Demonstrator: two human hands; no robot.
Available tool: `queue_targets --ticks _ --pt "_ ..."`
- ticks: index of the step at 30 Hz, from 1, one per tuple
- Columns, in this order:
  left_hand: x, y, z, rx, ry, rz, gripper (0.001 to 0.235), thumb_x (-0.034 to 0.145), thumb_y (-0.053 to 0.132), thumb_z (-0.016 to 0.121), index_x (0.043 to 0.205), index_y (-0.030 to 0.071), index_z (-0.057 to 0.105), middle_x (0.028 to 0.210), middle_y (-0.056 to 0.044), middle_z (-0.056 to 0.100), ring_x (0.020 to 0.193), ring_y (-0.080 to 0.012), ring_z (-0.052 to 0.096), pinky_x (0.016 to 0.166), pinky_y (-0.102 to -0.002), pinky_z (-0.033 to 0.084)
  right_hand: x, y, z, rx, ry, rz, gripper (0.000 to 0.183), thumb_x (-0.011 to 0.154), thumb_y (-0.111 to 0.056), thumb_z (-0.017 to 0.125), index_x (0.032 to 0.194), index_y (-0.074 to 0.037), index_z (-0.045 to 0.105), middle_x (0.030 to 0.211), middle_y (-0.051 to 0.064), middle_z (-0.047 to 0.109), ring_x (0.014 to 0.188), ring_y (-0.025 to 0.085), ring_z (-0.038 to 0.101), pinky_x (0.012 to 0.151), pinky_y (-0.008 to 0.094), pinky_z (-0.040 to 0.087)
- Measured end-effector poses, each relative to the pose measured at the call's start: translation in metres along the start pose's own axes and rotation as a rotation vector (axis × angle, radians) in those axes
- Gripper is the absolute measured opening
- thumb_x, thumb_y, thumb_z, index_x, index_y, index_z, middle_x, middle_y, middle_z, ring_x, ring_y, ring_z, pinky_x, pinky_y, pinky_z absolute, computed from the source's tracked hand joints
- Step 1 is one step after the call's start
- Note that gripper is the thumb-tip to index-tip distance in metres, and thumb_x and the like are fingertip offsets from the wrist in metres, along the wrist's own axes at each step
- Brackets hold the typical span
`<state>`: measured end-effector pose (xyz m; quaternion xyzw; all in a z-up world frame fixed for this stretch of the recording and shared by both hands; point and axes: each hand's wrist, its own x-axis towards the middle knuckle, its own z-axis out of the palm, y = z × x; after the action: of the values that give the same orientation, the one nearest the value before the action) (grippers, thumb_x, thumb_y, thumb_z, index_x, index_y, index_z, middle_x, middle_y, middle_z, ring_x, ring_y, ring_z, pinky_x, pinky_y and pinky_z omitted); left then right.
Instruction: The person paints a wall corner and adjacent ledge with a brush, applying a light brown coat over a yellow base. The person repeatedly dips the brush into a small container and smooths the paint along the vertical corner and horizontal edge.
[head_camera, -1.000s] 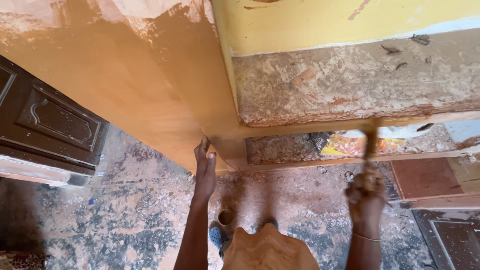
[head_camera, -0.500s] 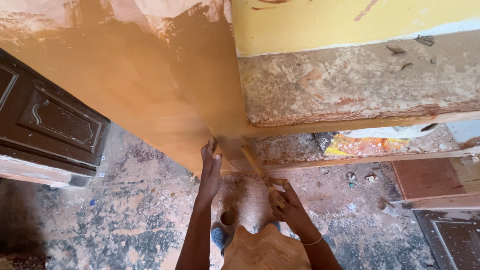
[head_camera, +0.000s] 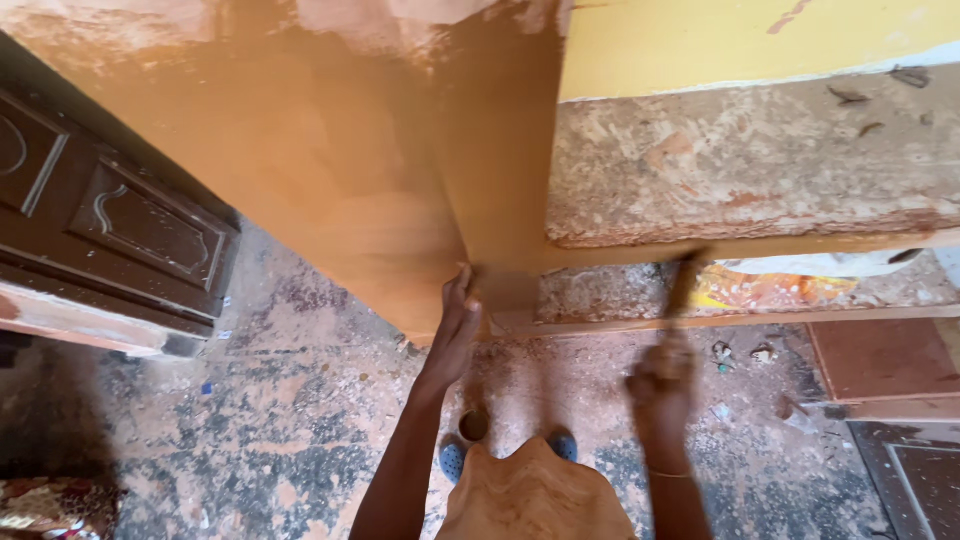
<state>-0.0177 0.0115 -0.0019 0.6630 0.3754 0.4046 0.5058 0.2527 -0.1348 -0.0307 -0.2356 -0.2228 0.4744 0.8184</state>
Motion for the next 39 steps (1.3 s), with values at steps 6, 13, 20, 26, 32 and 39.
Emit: queue_targets --ticks 6,13,20,26,32,39 --pt "0.0 0.011 -0.024 -0.025 -0.016 -0.075 0.083 0.104 0.061 0.029 0.164 0.005 0.016 0.168 -0.017 0.026 0.158 -0.0313 0.02 0.125 -0.044 0.016 -0.045 0.089 0.084 -0.176 -0.12 0.554 0.05 0.103 -0.033 0.046 0.151 -0.022 0.035 0.074 -0.006 0.049 0.047 0.005 0.035 0.038 0.019 0.032" --pt "-0.001 0.003 -0.046 -0.127 -0.013 -0.069 0.082 0.105 0.062 0.03 0.162 0.003 0.024 0.171 -0.019 0.026 0.159 -0.0327 0.023 0.128 -0.046 0.017 -0.029 0.045 0.044 0.003 0.089 0.481 0.043 0.11 -0.033 0.034 0.14 -0.01 0.054 0.071 -0.004 0.049 0.045 0.003 0.032 0.034 0.018 0.028" --pt "0.005 0.005 -0.024 0.025 -0.192 0.025 0.086 0.104 0.062 0.031 0.164 0.003 0.012 0.172 -0.022 0.007 0.159 -0.0364 0.016 0.126 -0.048 0.018 -0.025 -0.004 0.027 -0.206 0.314 -0.097 0.021 0.117 -0.019 0.037 0.122 -0.015 0.056 0.068 -0.008 0.043 0.048 0.003 0.032 0.036 0.018 0.029" --pt "0.005 0.014 -0.053 0.007 -0.203 -0.053 0.092 0.1 0.067 0.029 0.165 0.006 0.007 0.173 -0.02 0.015 0.159 -0.036 0.014 0.125 -0.05 0.016 -0.032 0.077 0.083 -0.282 0.307 0.218 0.036 0.106 -0.031 0.031 0.129 -0.02 0.057 0.063 -0.003 0.05 0.04 0.005 0.034 0.031 0.019 0.032" --pt "0.002 0.015 -0.081 -0.076 0.158 -0.03 0.091 0.101 0.068 0.025 0.165 0.006 0.008 0.171 -0.017 0.019 0.158 -0.0328 0.019 0.126 -0.047 0.016 -0.067 0.161 0.108 -0.441 -0.509 0.311 0.025 0.126 -0.027 0.042 0.11 -0.008 0.043 0.084 0.001 0.046 0.068 0.009 0.042 0.061 0.021 0.04" --pt "-0.001 0.001 -0.077 -0.099 0.19 0.008 0.079 0.106 0.058 0.026 0.164 0.004 0.015 0.171 -0.018 0.024 0.158 -0.032 0.022 0.127 -0.044 0.016 -0.036 0.082 0.082 -0.05 -0.004 0.465 0.034 0.106 -0.025 0.044 0.135 -0.011 0.054 0.076 -0.002 0.055 0.048 0.003 0.039 0.035 0.017 0.034"
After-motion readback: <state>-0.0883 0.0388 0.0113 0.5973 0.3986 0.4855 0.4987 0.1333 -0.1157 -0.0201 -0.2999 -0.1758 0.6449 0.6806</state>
